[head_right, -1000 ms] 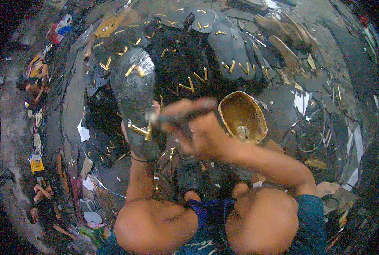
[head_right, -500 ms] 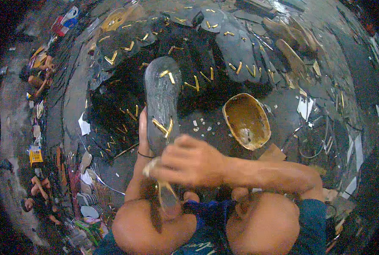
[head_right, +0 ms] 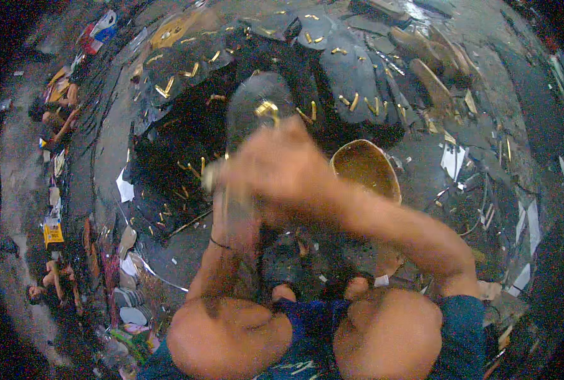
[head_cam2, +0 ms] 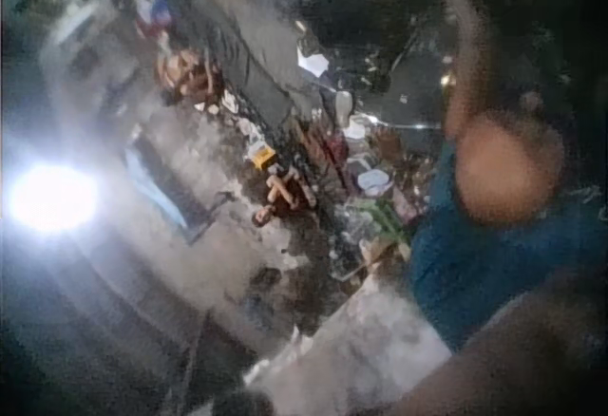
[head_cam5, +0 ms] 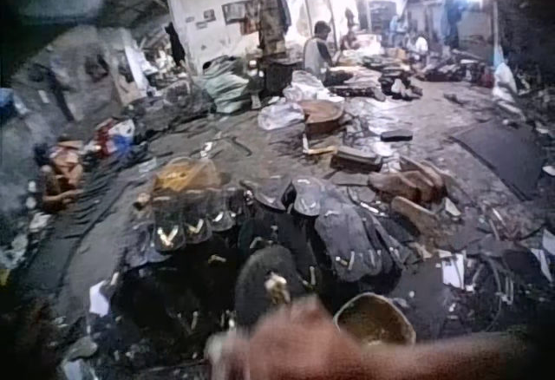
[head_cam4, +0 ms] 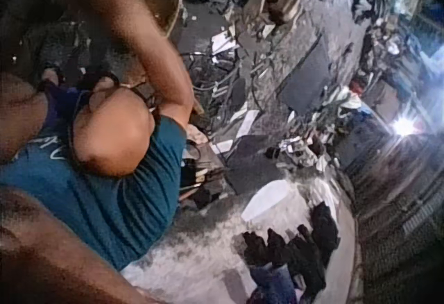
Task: The person sits on the floor and repeatedly picks up black flip-flops with gold straps. Using a brush and a container of white paint, they apply the paint to the soles of the flip-flops one at a time, then place them back on the pile.
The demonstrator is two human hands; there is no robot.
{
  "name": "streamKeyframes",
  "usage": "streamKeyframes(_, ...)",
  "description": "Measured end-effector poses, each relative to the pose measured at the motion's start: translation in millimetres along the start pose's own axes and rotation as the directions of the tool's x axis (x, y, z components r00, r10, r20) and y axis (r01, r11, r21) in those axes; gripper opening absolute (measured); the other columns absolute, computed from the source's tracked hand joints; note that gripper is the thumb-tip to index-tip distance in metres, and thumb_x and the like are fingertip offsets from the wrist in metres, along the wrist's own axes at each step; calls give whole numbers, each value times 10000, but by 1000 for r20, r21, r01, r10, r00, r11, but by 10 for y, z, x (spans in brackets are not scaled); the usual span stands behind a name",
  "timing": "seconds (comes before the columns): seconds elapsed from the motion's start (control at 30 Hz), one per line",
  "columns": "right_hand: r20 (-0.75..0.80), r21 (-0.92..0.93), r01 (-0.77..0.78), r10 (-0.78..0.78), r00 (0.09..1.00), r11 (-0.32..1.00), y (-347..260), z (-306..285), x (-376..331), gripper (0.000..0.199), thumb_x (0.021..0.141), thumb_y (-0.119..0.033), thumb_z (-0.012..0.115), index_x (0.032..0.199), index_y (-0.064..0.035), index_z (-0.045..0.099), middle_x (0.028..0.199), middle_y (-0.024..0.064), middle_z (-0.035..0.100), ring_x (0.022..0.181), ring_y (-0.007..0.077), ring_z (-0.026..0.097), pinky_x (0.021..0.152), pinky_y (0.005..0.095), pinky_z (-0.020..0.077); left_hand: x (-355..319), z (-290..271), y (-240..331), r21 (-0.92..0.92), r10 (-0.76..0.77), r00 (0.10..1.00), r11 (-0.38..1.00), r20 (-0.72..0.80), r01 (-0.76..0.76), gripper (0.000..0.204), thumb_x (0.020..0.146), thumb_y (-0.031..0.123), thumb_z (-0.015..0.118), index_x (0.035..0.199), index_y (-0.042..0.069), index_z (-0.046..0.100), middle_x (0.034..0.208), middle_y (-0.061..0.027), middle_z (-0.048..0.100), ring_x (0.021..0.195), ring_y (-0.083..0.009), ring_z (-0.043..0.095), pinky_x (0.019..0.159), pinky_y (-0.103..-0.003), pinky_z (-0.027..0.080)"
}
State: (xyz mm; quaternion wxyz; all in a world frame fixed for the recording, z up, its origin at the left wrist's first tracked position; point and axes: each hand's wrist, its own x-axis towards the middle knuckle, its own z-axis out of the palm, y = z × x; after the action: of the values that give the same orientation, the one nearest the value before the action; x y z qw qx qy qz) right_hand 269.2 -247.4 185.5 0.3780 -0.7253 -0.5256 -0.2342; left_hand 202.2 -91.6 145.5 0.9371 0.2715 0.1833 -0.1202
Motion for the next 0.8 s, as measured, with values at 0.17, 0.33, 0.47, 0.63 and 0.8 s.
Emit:
streamKeyframes(0.17, 134, 277, -196, 165, 977, 941, 258, 193, 61, 340, 723, -156, 708, 1060, -199, 704, 859, -22, 670, 794, 168, 628, 719, 352, 416, -103, 118, 93, 254, 92, 930, 967, -355, 1, 362, 1022, 256, 407, 1261, 29, 557, 1169, -79, 635, 1018, -159, 631, 865, -306, 521)
streamKeyframes(0.33, 413, 310, -79, -59, 909, 947, -656, 72, -318, 362, 749, -219, 672, 1103, -143, 673, 955, 12, 658, 887, 190, 618, 775, 363, 401, -389, -126, 618, 34, 381, 908, 924, -174, -381, 350, 992, 243, 418, 1200, 17, 587, 1022, -90, 683, 893, -166, 657, 787, -288, 538)
streamKeyframes(0.47, 522, 2, -418, 356, 775, 908, -502, 8, -610, 214, 799, -182, 710, 985, -78, 685, 931, 74, 663, 909, 280, 602, 842, 393, 393, -1097, -467, 907, 5, 497, 812, 853, -307, -521, 320, 989, 202, 412, 1204, 15, 558, 1019, -107, 680, 849, -185, 669, 751, -304, 548)
streamKeyframes(0.63, 321, -93, -590, 585, 745, 802, -547, 7, -916, 145, 866, -140, 680, 971, -40, 692, 954, 110, 673, 938, 287, 612, 850, 389, 439, -2005, -1825, 1024, 201, 598, 584, 772, -549, -603, 359, 996, 185, 442, 1299, 7, 518, 1220, -109, 614, 1110, -220, 605, 979, -342, 480)
streamKeyframes(0.8, 391, 1, -734, 675, 625, 679, -574, 128, -960, 171, 884, -127, 674, 1004, -6, 684, 1018, 137, 670, 968, 287, 616, 896, 378, 441, -2342, -3443, 1407, 135, 554, 328, 636, -765, -759, 269, 981, 161, 453, 1084, -18, 626, 1111, -125, 660, 1043, -242, 624, 983, -398, 474)
